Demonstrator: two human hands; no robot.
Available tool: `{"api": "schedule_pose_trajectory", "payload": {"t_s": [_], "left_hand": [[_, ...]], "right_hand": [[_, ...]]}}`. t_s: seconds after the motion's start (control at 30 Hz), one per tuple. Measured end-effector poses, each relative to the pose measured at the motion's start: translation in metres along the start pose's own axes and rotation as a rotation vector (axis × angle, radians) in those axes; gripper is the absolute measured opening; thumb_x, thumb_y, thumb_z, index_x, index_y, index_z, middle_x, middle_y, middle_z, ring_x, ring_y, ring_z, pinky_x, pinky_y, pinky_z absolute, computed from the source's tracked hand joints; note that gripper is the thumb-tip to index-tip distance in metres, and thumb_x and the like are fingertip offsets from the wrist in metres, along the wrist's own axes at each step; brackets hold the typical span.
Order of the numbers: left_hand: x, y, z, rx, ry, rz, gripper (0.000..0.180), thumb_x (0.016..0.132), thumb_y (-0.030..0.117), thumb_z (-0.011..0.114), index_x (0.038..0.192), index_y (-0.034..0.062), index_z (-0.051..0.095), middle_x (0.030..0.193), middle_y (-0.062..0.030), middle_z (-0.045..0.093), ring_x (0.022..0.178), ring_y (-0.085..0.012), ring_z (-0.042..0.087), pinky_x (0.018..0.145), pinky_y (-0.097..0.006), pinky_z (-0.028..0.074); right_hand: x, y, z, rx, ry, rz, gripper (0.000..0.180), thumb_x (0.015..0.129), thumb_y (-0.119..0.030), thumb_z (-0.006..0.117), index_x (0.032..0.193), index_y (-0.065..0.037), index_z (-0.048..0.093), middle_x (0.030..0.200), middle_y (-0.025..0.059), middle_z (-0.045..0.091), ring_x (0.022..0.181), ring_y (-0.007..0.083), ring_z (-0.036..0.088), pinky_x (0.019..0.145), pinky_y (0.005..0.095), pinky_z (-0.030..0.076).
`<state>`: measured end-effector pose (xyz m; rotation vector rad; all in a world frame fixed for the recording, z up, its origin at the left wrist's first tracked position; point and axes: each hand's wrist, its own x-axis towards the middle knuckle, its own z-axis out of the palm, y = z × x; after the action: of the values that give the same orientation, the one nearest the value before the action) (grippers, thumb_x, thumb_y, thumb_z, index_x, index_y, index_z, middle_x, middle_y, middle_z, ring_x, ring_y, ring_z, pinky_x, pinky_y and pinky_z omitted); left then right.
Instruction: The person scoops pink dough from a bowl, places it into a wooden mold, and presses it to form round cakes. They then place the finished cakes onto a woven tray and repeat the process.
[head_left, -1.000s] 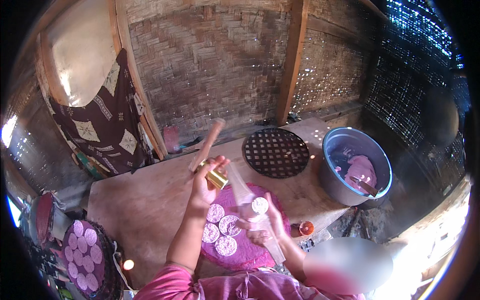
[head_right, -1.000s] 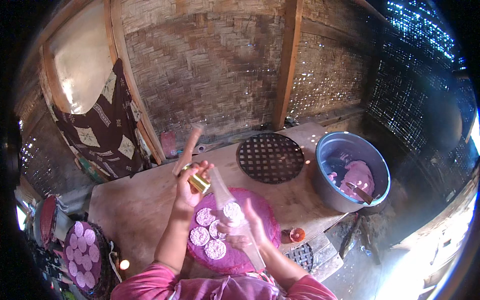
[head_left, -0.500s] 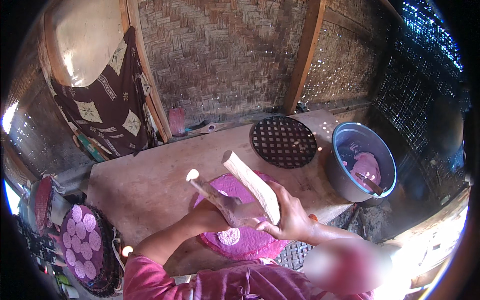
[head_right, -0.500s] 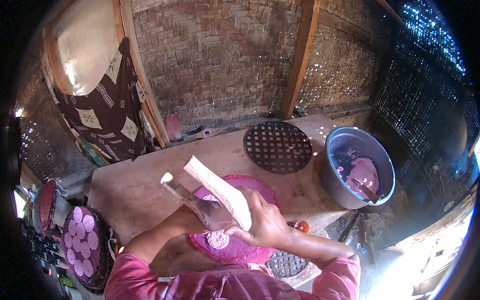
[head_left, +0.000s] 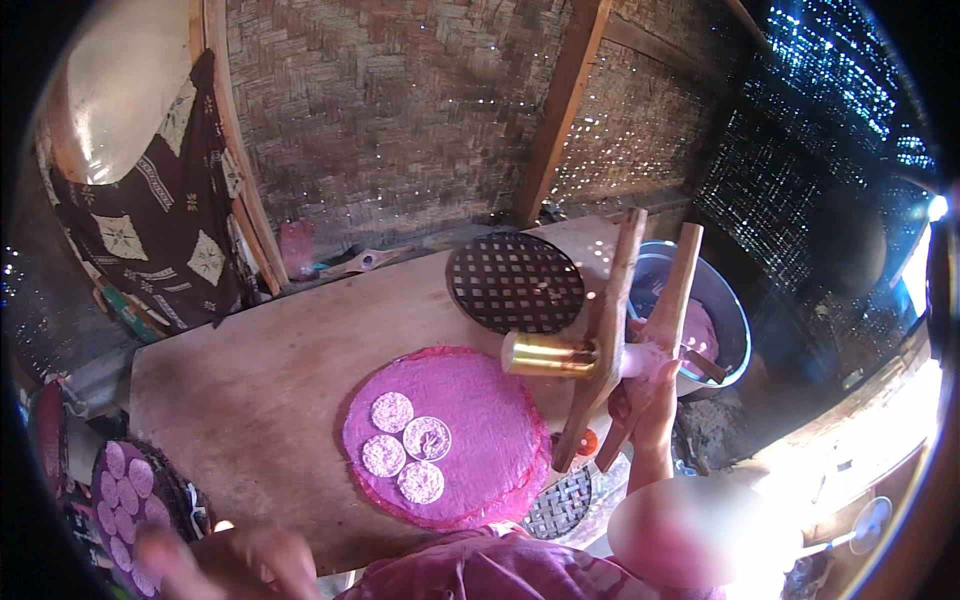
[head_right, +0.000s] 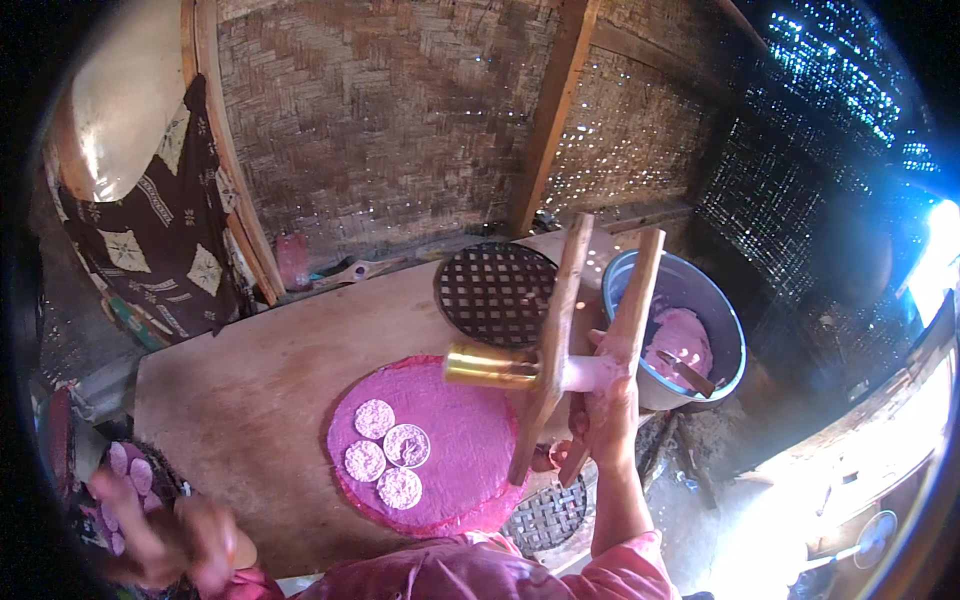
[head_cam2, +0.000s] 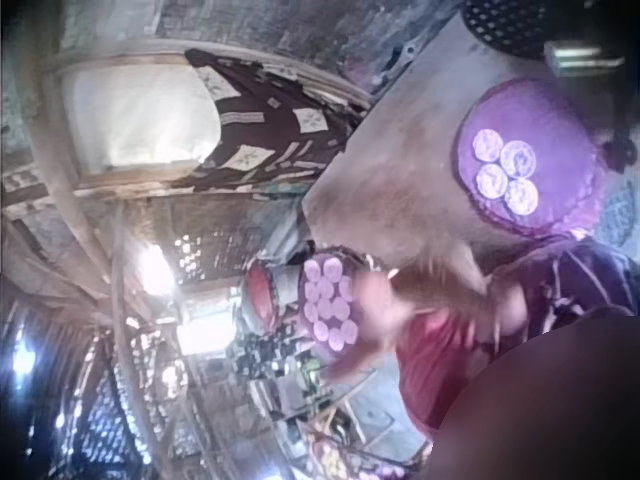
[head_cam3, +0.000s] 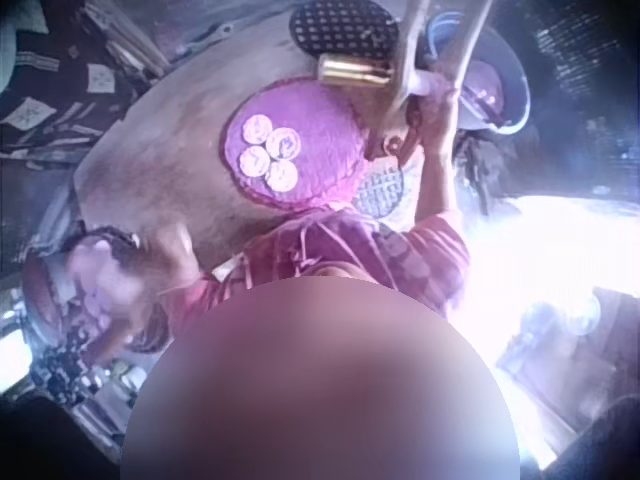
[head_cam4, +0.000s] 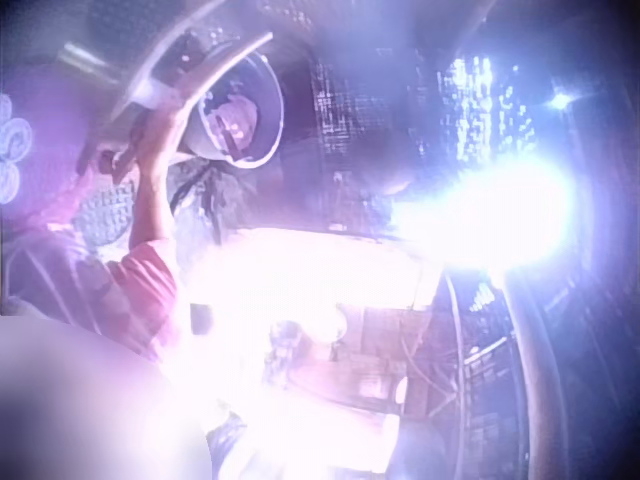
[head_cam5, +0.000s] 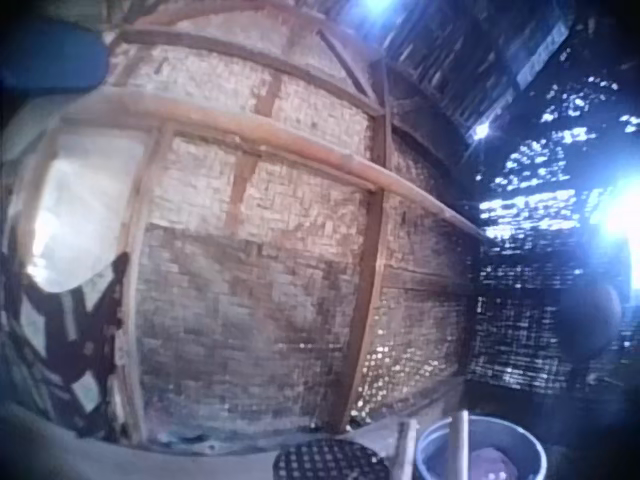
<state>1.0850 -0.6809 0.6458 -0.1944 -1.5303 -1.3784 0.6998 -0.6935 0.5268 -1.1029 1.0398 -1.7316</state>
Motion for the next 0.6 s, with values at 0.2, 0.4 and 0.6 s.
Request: {"api": "schedule_pose_trajectory", "payload": {"t_s": [0.2,0.4,0.6], "left_hand": [[0.01,0.005,0.0,-0.514,-0.343,-0.168,0.065,0.085,0.05,0.063,0.126,0.0042,0.042,0.117,-0.0247,0.054,0.102,-0.036,0.06,0.088,-0.044,0.047],[0.008,0.009,-0.002,-0.613,-0.389,-0.205,0.065,0.087,0.046,0.061,0.128,0.0039,0.034,0.122,-0.0288,0.046,0.106,-0.0397,0.056,0.087,-0.042,0.047],[0.005,0.013,-0.005,-0.678,-0.414,-0.21,0.066,0.09,0.042,0.059,0.13,0.0036,0.025,0.128,-0.033,0.037,0.11,-0.0435,0.052,0.087,-0.041,0.046]], "right_hand": [[-0.004,-0.003,-0.008,-0.044,0.13,-0.048,0.087,0.09,-0.075,0.033,0.142,-0.005,0.034,0.077,0.0014,0.058,0.041,0.0041,0.039,0.034,0.0185,0.032],[-0.006,0.005,-0.015,-0.087,0.079,-0.025,0.095,0.085,-0.078,0.041,0.142,-0.002,0.03,0.08,0.0039,0.058,0.04,0.0062,0.04,0.033,0.0205,0.03],[-0.009,0.01,-0.021,-0.024,0.129,-0.002,0.094,0.086,-0.077,0.041,0.143,-0.002,0.03,0.078,0.0034,0.058,0.04,0.0066,0.04,0.033,0.0206,0.031]]}}
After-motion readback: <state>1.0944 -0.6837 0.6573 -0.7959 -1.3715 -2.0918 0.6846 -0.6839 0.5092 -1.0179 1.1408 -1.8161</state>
